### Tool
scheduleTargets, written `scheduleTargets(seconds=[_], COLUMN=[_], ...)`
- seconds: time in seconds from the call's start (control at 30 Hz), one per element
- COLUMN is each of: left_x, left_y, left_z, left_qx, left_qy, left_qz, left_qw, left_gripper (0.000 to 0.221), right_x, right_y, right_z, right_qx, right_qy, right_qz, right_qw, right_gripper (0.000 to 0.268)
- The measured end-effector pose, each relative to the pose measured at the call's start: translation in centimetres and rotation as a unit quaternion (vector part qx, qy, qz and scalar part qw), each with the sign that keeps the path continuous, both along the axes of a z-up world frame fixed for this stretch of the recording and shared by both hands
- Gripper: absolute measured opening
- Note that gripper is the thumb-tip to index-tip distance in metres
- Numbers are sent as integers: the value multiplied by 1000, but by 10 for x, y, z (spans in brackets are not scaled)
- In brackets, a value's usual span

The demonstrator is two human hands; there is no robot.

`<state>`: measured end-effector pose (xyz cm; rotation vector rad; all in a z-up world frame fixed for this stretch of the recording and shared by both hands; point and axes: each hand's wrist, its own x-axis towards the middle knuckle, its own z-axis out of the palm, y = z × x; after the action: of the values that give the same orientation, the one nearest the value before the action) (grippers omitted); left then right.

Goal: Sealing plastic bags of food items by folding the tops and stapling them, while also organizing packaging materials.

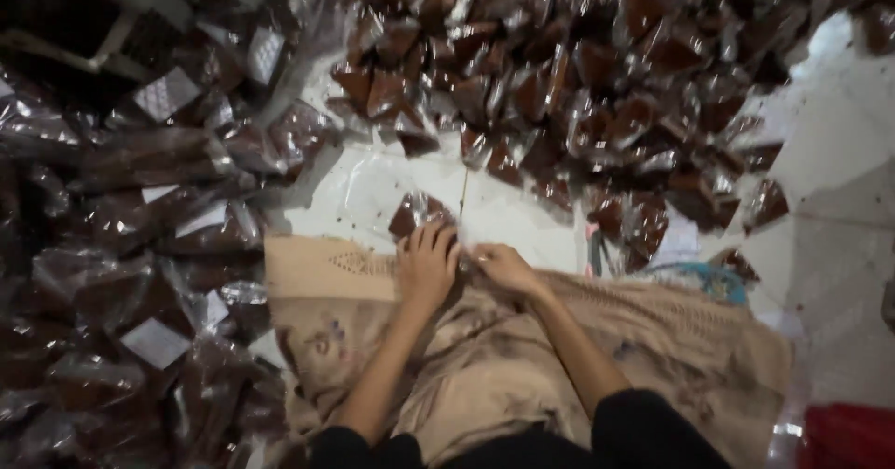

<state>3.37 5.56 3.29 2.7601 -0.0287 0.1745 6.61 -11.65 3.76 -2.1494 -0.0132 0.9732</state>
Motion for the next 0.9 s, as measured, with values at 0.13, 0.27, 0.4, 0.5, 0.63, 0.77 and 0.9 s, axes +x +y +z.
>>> scheduleTargets(seconds=[0.13,0.27,0.4,0.5,0.63,0.77,0.9], left_x=[31,108,178,178,138,81,50], left_y=[-7,-28,-52,-38,-28,-25,-35], left_z=[-25,-13,-44,-75,-27,-9,-41], left_qx=[19,31,-27,-15,-301,-611,-665], left_qy=[68,-46,25,-129,109,223,194], left_qz=[-19,38,91,53,73,242,252], left_qw=[997,998,995,990,945,720,676], left_gripper=[29,22,61,30,34,30,47], right_x=[74,103,68,63,78,61,44], right_y=[-1,17,8,-15,-40,-42,-34], right_z=[-30,-39,-36,-61,-37,-9,-4], right_qx=[-94,-232,-267,-85,35,462,462], right_qy=[-131,-481,-471,-359,-80,76,36], right_qz=[-12,21,59,-59,-334,-492,-440], right_qw=[987,845,838,927,939,734,769], right_gripper=[31,26,43,37,36,22,28])
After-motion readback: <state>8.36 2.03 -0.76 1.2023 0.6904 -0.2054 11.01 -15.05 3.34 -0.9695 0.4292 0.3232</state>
